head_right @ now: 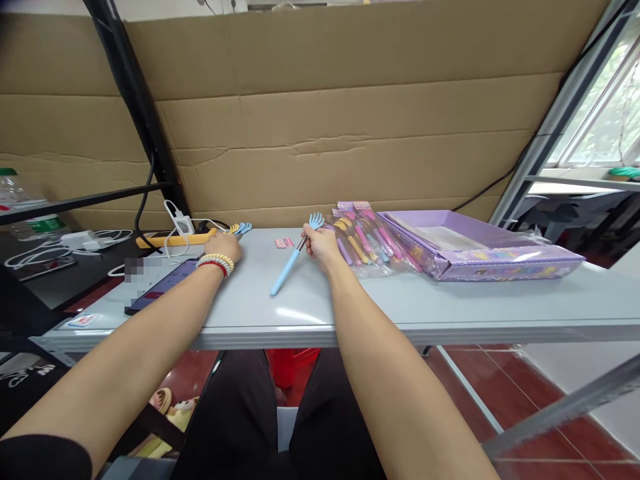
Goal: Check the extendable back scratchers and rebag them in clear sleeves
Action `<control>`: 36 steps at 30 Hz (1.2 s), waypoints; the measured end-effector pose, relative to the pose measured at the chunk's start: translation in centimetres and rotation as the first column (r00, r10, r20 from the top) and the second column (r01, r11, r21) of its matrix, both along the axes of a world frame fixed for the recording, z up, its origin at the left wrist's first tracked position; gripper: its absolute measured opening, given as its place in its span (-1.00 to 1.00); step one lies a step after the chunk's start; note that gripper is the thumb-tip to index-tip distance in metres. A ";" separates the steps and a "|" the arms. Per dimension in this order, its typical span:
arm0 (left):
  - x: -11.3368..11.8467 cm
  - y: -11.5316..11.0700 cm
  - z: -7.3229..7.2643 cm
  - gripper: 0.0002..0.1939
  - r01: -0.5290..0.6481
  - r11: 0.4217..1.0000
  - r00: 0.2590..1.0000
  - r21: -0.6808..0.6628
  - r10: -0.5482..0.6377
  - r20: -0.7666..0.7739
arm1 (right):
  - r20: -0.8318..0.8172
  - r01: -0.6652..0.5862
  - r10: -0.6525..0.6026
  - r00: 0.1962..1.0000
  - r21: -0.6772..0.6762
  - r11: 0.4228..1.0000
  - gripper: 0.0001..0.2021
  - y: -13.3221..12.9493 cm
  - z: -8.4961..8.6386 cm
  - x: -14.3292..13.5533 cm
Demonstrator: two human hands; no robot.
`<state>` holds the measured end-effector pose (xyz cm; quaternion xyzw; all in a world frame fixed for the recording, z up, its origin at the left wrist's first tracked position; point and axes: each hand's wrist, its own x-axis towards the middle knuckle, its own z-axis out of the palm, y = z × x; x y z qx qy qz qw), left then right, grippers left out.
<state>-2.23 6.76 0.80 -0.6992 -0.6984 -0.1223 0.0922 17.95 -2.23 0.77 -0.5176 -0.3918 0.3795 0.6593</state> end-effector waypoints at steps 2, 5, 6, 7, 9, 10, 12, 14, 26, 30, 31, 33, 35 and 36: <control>-0.3 -0.1 0.2 -0.56 -0.011 0.999 0.999 -0.040 0.012 0.044 | 0.016 -0.002 0.002 1.000 -0.004 1.000 -0.72 0.1 0.0 0.0; -0.6 -0.3 0.4 -0.56 0.008 0.997 0.996 -0.072 -0.001 0.093 | 0.038 -0.025 0.026 0.999 -0.006 1.000 -0.71 0.1 -0.1 -0.1; -0.7 -0.4 0.5 -0.56 0.020 0.997 0.995 -0.074 -0.012 0.102 | 0.046 -0.036 0.037 0.998 -0.011 0.999 -0.70 0.1 -0.1 -0.2; -0.8 -0.4 0.5 -0.55 0.031 0.997 0.994 -0.076 -0.022 0.108 | 0.055 -0.047 0.048 0.997 -0.022 0.999 -0.70 0.1 -0.1 -0.3; -0.9 -0.3 0.6 -0.55 0.039 0.996 0.993 -0.080 -0.030 0.112 | 0.075 -0.065 0.069 0.995 -0.047 0.997 -0.69 0.0 -0.1 -0.5; -1.0 -0.2 0.6 -0.56 0.036 0.996 0.994 -0.085 -0.027 0.110 | 0.086 -0.076 0.081 0.993 -0.059 0.995 -0.68 -0.1 -0.1 -0.6; -1.0 -0.2 0.7 -0.56 0.026 0.995 0.994 -0.094 -0.016 0.106 | 0.105 -0.099 0.108 0.989 -0.084 0.992 -0.67 -0.1 -0.2 -0.8; -1.1 -0.2 0.7 -0.56 0.020 0.994 0.995 -0.103 -0.010 0.103 | 0.124 -0.114 0.127 0.984 -0.106 0.988 -0.66 -0.1 -0.2 -1.0; -0.8 -0.7 0.7 -0.66 0.059 0.987 0.986 0.148 -0.081 0.146 | 0.138 -0.219 0.245 0.960 -0.181 0.959 -0.72 -0.3 -0.3 -1.7; 0.4 -2.2 0.9 -0.66 0.325 0.897 0.915 0.299 -0.378 0.141 | 0.101 -0.274 0.296 0.950 -0.185 0.944 -0.74 -0.7 -0.1 -1.9; 0.8 -2.6 0.9 -0.65 0.362 0.882 0.896 0.300 -0.418 0.148 | 0.095 -0.273 0.293 0.951 -0.178 0.945 -0.73 -0.7 -0.1 -1.9; 1.5 -3.3 0.8 -0.59 0.414 0.868 0.874 0.273 -0.463 0.145 | 0.088 -0.241 0.256 0.963 -0.156 0.958 -0.71 -0.8 0.0 -1.9; 1.9 -3.8 0.6 -0.59 0.462 0.853 0.860 0.245 -0.498 0.111 | 0.086 -0.183 0.194 0.977 -0.116 0.976 -0.69 -0.8 0.1 -1.8; 2.0 -3.8 0.5 -0.61 0.479 0.846 0.856 0.235 -0.509 0.087 | 0.084 -0.154 0.162 0.983 -0.094 0.984 -0.68 -0.7 0.1 -1.7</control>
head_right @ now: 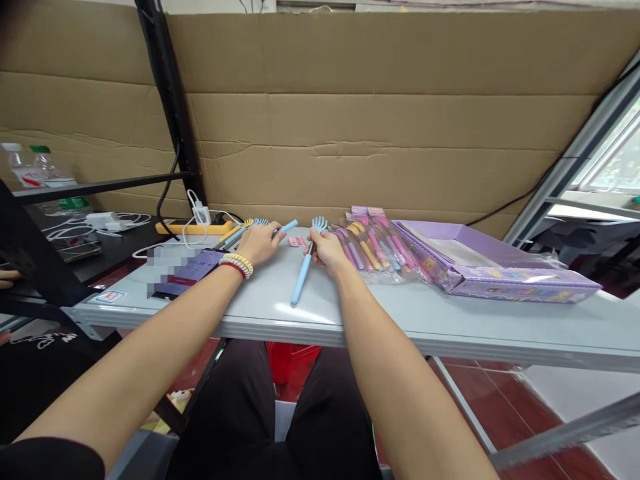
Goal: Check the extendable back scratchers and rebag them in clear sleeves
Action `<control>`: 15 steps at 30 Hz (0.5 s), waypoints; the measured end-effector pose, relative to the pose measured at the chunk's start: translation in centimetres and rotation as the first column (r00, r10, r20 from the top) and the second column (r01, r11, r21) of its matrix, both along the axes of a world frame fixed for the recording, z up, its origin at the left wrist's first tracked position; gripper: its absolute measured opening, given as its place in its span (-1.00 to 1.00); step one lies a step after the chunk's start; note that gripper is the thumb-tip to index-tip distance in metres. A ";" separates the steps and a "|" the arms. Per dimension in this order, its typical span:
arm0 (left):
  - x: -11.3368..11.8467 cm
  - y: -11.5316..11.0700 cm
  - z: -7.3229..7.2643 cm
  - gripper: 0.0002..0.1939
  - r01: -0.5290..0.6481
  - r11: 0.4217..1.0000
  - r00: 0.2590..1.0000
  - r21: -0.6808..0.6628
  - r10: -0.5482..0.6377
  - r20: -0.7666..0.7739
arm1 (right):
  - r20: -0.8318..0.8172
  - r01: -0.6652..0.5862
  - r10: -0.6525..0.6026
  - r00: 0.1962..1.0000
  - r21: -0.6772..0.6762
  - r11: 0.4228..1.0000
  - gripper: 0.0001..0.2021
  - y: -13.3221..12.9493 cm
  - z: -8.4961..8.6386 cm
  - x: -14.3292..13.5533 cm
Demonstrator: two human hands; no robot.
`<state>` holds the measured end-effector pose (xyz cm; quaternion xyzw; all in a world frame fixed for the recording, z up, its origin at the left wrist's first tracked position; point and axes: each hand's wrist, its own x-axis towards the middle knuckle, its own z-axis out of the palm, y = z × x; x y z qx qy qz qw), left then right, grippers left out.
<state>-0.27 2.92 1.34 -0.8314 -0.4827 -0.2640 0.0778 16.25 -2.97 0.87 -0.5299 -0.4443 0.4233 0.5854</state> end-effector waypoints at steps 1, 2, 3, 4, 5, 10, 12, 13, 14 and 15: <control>0.0 0.0 -0.1 -0.64 0.001 1.000 1.000 0.002 0.000 -0.025 | -0.007 0.027 -0.027 1.000 0.018 0.999 -0.67 0.0 0.0 0.1; -0.1 0.2 -0.2 -0.67 -0.018 1.000 0.999 -0.003 0.018 -0.046 | -0.014 0.047 -0.047 0.999 0.031 0.998 -0.67 0.1 0.0 0.2; -0.3 0.4 -0.3 -0.69 -0.054 0.998 0.997 -0.019 0.053 -0.061 | -0.021 0.060 -0.059 0.998 0.036 0.998 -0.69 0.1 0.0 0.2; -0.6 0.7 -0.4 -0.70 -0.105 0.993 0.992 -0.046 0.102 -0.069 | -0.025 0.066 -0.065 0.998 0.035 0.997 -0.72 0.1 0.0 0.3; -0.8 0.9 -0.5 -0.70 -0.163 0.983 0.985 -0.082 0.158 -0.073 | -0.030 0.063 -0.062 0.998 0.033 0.997 -0.77 0.1 0.0 0.3; -1.8 2.0 -1.0 -0.65 -0.330 0.919 0.944 -0.217 0.317 -0.094 | -0.059 -0.014 0.016 0.998 0.021 1.000 -0.70 0.0 0.1 0.2; -1.9 2.3 -1.0 -0.65 -0.371 0.904 0.929 -0.210 0.358 -0.099 | -0.060 -0.060 0.061 0.996 0.010 0.998 -0.62 -0.1 0.0 0.2; -2.0 2.4 -1.0 -0.66 -0.391 0.899 0.920 -0.200 0.378 -0.100 | -0.060 -0.093 0.094 0.994 0.004 0.996 -0.60 -0.1 0.0 0.2; -2.0 2.5 -1.0 -0.66 -0.407 0.894 0.913 -0.189 0.395 -0.101 | -0.060 -0.129 0.129 0.990 0.000 0.992 -0.60 -0.2 -0.1 0.2; -2.1 2.6 -0.9 -0.66 -0.422 0.889 0.907 -0.178 0.410 -0.099 | -0.061 -0.163 0.163 0.985 -0.003 0.987 -0.61 -0.2 -0.1 0.3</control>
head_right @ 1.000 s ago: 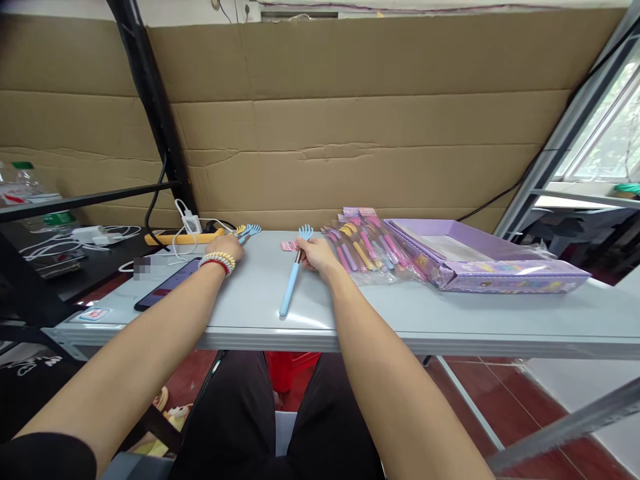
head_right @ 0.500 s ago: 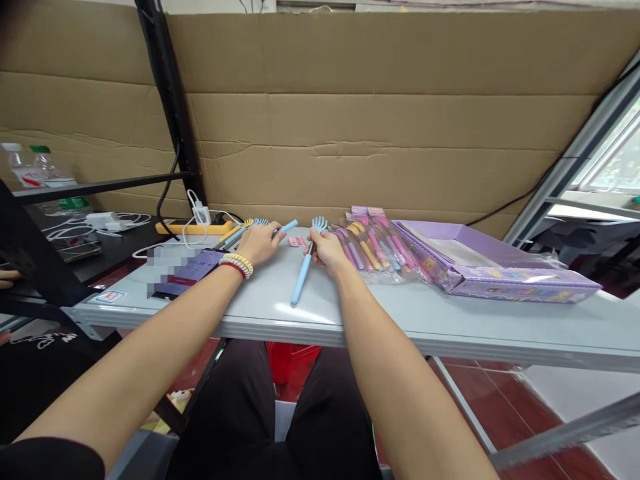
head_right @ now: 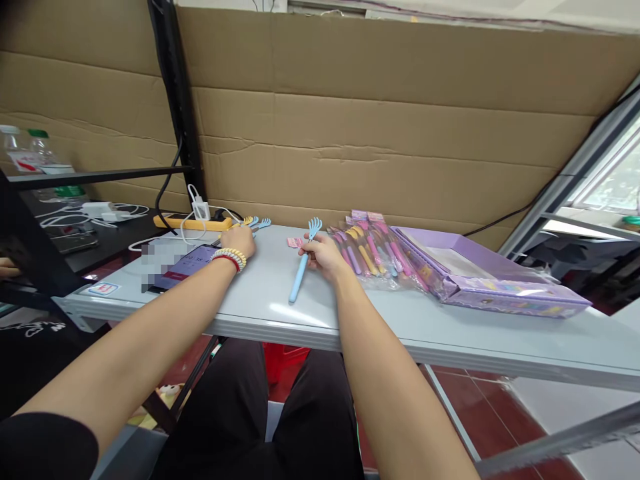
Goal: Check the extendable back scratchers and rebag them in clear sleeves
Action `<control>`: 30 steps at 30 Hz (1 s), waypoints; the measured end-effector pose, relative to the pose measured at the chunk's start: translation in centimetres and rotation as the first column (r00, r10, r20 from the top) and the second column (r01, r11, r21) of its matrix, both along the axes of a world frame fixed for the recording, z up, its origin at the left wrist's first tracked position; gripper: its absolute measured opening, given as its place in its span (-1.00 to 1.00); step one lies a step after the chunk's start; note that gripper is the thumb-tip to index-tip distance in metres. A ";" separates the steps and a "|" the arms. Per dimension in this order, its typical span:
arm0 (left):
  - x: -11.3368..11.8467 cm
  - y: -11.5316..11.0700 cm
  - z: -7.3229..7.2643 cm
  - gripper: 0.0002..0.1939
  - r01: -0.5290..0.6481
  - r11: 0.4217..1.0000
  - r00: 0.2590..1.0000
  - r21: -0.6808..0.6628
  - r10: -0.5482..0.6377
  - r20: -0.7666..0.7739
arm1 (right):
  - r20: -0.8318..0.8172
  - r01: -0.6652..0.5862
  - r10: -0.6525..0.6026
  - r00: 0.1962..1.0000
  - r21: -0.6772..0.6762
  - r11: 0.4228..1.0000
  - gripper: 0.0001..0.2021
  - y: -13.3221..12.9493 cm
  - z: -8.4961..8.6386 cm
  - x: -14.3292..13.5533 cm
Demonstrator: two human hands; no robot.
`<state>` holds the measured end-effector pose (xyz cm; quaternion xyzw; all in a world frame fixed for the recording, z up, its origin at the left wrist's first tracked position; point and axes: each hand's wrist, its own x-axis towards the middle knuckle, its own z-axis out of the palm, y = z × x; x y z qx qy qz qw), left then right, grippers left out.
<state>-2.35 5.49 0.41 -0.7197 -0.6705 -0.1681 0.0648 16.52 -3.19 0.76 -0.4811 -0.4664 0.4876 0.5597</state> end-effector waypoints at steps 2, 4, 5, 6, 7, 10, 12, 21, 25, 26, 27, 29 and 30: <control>-0.1 0.1 0.1 -0.66 -0.016 0.999 1.000 0.033 0.016 0.001 | 0.001 -0.044 0.044 0.999 -0.009 0.999 -0.62 0.0 -0.1 0.0; 0.0 0.1 0.2 -0.67 0.016 0.996 0.999 0.087 -0.019 0.027 | 0.008 -0.047 0.048 0.999 -0.017 0.999 -0.64 0.0 -0.2 0.0; 0.2 -0.1 0.3 -0.67 0.063 0.992 0.996 0.110 -0.070 0.060 | 0.013 -0.044 0.044 0.999 -0.016 0.999 -0.66 0.0 -0.2 0.0; 0.4 -0.4 0.5 -0.67 0.137 0.983 0.983 0.124 -0.150 0.106 | 0.017 -0.036 0.036 0.999 -0.012 0.999 -0.69 0.0 -0.1 0.0; 0.7 -0.7 0.7 -0.64 0.241 0.962 0.952 0.128 -0.260 0.160 | 0.020 -0.025 0.025 0.999 -0.002 1.000 -0.72 0.0 -0.1 0.0; 1.8 -2.1 1.2 -0.49 0.634 0.771 0.719 0.067 -0.619 0.314 | -0.003 0.054 -0.053 0.999 0.042 0.998 -0.80 0.0 0.1 -0.1; 2.2 -2.9 1.4 -0.45 0.804 0.595 0.559 -0.005 -0.751 0.351 | -0.046 0.159 -0.156 0.987 0.073 0.984 -0.80 0.1 0.3 0.1; 2.2 -2.7 0.9 -0.60 0.752 0.660 0.619 -0.008 -0.701 0.354 | -0.223 0.314 -0.286 0.932 0.105 0.944 -0.79 0.1 0.7 1.0; 2.3 -2.5 0.4 -0.66 0.822 0.568 0.560 -0.035 -0.797 0.227 | -0.277 0.254 -0.222 0.935 0.085 0.963 -0.75 0.0 0.9 1.1; 2.3 -2.4 0.3 -0.67 0.812 0.583 0.575 -0.024 -0.794 0.195 | -0.281 0.248 -0.219 0.934 0.073 0.966 -0.74 0.0 0.9 1.1; 2.3 -2.4 0.3 -0.67 0.792 0.610 0.602 -0.007 -0.779 0.177 | -0.285 0.245 -0.218 0.933 0.065 0.967 -0.72 -0.1 1.0 1.2; 2.3 -2.3 0.3 -0.65 0.742 0.671 0.659 0.014 -0.733 0.169 | -0.300 0.241 -0.209 0.931 0.071 0.968 -0.69 -0.3 1.1 1.3; 2.3 -2.3 0.3 -0.63 0.721 0.692 0.681 0.017 -0.713 0.167 | -0.310 0.235 -0.198 0.930 0.086 0.968 -0.67 -0.4 1.2 1.4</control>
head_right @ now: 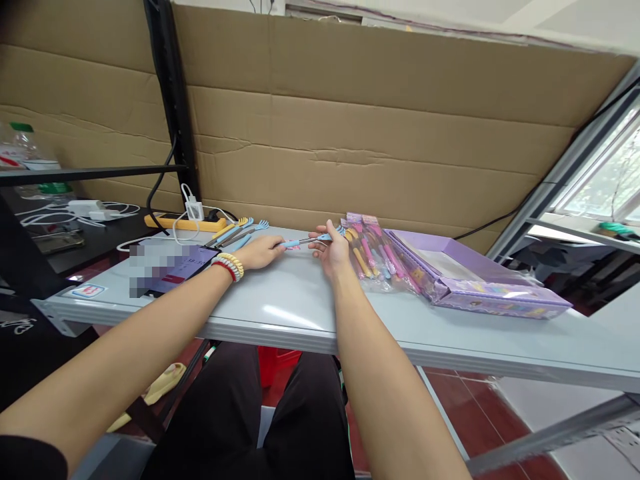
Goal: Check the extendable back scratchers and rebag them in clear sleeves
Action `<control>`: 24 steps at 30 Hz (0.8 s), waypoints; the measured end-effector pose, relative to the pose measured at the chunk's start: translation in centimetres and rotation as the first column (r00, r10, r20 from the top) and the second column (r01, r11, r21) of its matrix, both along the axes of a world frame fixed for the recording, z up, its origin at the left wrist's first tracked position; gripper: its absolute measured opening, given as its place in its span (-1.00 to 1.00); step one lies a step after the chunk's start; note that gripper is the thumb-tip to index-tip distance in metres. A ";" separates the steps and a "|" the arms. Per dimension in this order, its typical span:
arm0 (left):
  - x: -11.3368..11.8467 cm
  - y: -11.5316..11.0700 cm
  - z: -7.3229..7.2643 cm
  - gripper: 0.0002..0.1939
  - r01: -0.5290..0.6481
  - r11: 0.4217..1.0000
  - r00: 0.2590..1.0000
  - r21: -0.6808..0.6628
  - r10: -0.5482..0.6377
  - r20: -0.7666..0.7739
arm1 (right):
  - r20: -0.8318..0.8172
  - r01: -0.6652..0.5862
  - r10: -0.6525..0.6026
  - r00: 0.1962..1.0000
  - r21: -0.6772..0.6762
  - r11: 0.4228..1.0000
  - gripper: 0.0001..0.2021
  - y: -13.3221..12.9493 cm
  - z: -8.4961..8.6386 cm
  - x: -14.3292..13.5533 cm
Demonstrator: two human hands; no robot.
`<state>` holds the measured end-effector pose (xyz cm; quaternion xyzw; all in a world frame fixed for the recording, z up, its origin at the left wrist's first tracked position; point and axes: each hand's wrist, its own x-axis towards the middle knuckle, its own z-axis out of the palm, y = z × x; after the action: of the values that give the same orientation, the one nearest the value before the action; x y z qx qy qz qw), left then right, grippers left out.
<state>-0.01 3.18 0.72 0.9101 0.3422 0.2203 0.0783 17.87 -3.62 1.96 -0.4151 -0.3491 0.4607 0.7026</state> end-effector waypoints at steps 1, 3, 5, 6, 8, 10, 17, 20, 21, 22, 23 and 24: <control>0.0 0.0 0.0 -0.60 -0.017 1.000 1.000 0.005 0.017 -0.003 | -0.007 -0.006 0.006 1.000 0.029 1.000 -0.63 -0.1 0.1 0.0; 0.2 -0.1 0.1 -0.55 -0.016 1.000 1.000 0.021 0.017 -0.006 | -0.010 0.012 -0.011 1.000 0.116 0.993 -0.55 -0.5 0.3 0.1; 0.8 -0.4 0.0 -0.54 0.017 1.000 1.000 0.024 -0.016 -0.022 | 0.001 0.071 -0.073 0.997 0.215 0.974 -0.47 -0.7 0.6 0.1; 1.1 -0.7 0.0 -0.54 0.034 0.999 0.999 0.021 -0.033 -0.038 | 0.003 0.101 -0.106 0.994 0.253 0.962 -0.43 -0.8 0.7 0.2; 2.0 -1.6 0.1 -0.53 0.051 0.998 0.995 0.027 -0.049 -0.085 | -0.022 0.146 -0.146 0.989 0.300 0.943 -0.38 -0.9 0.9 0.5; 3.0 -2.8 0.3 -0.53 0.026 0.997 0.991 0.069 -0.017 -0.133 | -0.100 0.187 -0.163 0.982 0.329 0.926 -0.35 -0.8 0.9 1.0; 4.5 -6.4 1.6 -0.55 -0.108 0.983 0.979 0.151 0.131 -0.156 | -0.258 0.318 -0.238 0.936 0.334 0.887 -0.36 -0.1 0.6 1.5; 4.3 -6.3 1.7 -0.52 -0.120 0.983 0.981 0.140 0.139 -0.135 | -0.339 0.345 -0.236 0.910 0.308 0.887 -0.41 0.0 0.5 1.0; 4.3 -6.2 1.7 -0.50 -0.122 0.983 0.982 0.137 0.140 -0.129 | -0.361 0.348 -0.231 0.903 0.304 0.887 -0.42 0.1 0.5 0.8; 4.3 -6.0 1.6 -0.49 -0.122 0.983 0.982 0.134 0.139 -0.125 | -0.376 0.350 -0.227 0.898 0.302 0.887 -0.44 0.1 0.4 0.7; 4.3 -5.8 1.5 -0.49 -0.119 0.984 0.983 0.135 0.136 -0.123 | -0.380 0.349 -0.224 0.897 0.299 0.888 -0.44 0.1 0.4 0.5; 4.3 -5.6 1.4 -0.49 -0.113 0.984 0.984 0.136 0.130 -0.123 | -0.371 0.341 -0.222 0.901 0.294 0.893 -0.45 0.1 0.4 0.4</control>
<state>4.30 -2.46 2.10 0.9031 0.3868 0.1860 -0.0169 18.26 -3.52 2.32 -0.2469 -0.2392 0.3449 0.8735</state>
